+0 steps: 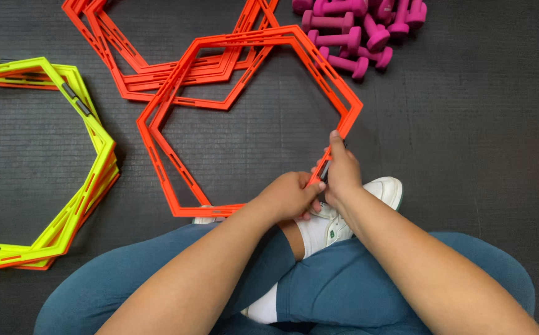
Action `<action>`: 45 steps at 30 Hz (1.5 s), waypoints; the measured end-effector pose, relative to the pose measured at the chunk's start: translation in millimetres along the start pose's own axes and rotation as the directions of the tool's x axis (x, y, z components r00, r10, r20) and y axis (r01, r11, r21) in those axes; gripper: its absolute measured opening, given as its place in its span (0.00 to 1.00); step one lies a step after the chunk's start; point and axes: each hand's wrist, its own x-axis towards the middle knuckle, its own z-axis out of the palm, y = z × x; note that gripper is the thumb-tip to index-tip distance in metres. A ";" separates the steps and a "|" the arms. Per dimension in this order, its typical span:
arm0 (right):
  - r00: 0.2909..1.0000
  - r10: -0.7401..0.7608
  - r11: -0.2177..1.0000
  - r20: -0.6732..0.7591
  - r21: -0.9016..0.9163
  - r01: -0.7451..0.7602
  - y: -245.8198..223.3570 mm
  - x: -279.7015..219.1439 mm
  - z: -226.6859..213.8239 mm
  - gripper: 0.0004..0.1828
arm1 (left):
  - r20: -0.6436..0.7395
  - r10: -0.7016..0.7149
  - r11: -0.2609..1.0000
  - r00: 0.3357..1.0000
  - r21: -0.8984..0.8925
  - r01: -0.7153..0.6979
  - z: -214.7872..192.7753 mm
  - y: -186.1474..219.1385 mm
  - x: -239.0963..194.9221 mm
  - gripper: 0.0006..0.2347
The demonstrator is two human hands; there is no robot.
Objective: The person sits on the floor and assembles hexagonal frames by connecting orange and yellow pieces with black plastic clips. They attach the clips to the frame edges and join the pieces together, stacking completed frames as they work.
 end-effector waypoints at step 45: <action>0.892 0.195 0.964 0.407 -0.245 -0.099 -57.1 -4.8 -38.4 0.31 | -0.162 -0.004 0.996 0.987 0.085 0.018 -8.9 12.5 -14.7 0.15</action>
